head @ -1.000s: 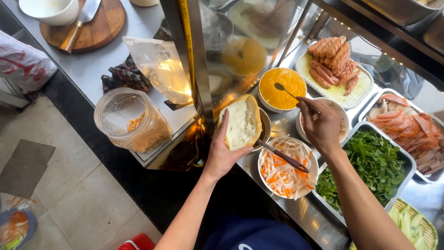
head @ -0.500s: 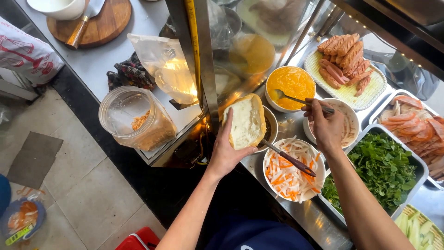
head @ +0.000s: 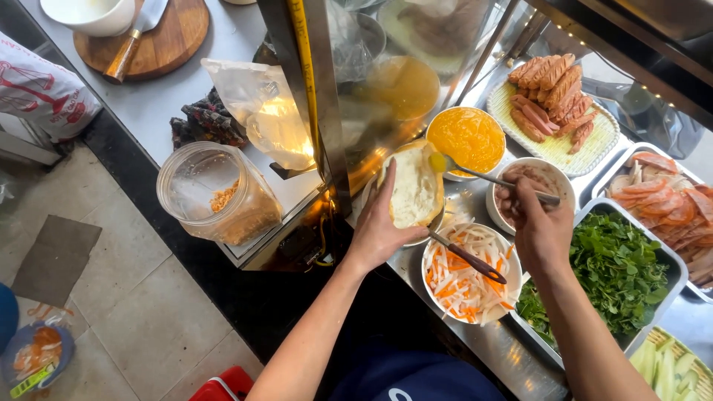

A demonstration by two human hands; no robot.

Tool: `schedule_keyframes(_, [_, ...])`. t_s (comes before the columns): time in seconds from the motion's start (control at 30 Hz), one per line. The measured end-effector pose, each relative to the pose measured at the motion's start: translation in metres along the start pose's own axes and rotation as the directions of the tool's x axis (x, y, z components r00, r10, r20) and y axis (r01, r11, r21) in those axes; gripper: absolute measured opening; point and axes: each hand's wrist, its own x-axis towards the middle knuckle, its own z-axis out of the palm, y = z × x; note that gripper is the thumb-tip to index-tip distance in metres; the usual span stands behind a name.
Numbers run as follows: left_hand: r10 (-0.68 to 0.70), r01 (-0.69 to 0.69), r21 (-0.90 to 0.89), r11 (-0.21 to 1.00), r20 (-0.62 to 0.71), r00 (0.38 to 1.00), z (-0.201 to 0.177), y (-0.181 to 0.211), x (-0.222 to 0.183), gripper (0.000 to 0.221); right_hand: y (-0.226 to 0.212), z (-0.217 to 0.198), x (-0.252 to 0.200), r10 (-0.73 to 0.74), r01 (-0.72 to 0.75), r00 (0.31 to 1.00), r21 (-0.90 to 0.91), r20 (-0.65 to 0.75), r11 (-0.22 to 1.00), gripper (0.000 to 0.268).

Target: Preparing a Banh Mi sandwich and a food container with various ingredients at a food stall

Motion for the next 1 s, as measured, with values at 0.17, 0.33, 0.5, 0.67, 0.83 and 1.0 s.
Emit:
schedule_keyframes(0.17, [0.073,-0.076,0.052,0.996,0.052,0.996,0.017,0.025,-0.004,0.124,0.005,-0.017,-0.016,-0.549,0.774,0.616,-0.564,0.565,0.287,0.031])
schedule_keyframes(0.33, [0.142,-0.145,0.143,0.979,0.027,0.989,0.013,0.009,0.008,0.13,-0.019,-0.035,-0.082,-0.377,0.805,0.581,-0.439,0.722,0.4,0.029])
schedule_keyframes(0.5, [0.058,-0.109,0.241,0.964,0.209,0.976,0.013,0.028,-0.009,0.125,-0.071,-0.021,-0.045,-0.166,0.413,0.903,-0.695,0.397,0.588,0.028])
schedule_keyframes(0.67, [0.307,-0.331,0.215,0.919,0.14,0.941,0.013,0.018,-0.018,0.119,-0.056,0.008,-0.009,-0.51,0.74,0.668,-0.563,0.543,0.369,0.027])
schedule_keyframes(0.83, [0.249,-0.272,0.186,0.944,0.136,0.959,0.003,0.024,-0.021,0.123,-0.007,-0.012,-0.05,-0.489,0.805,0.583,-0.543,0.649,0.239,0.029])
schedule_keyframes(1.0, [0.233,-0.251,0.208,0.945,0.106,0.967,0.0,0.005,-0.001,0.126,-0.003,-0.018,-0.118,-0.409,0.811,0.583,-0.473,0.702,0.344,0.032])
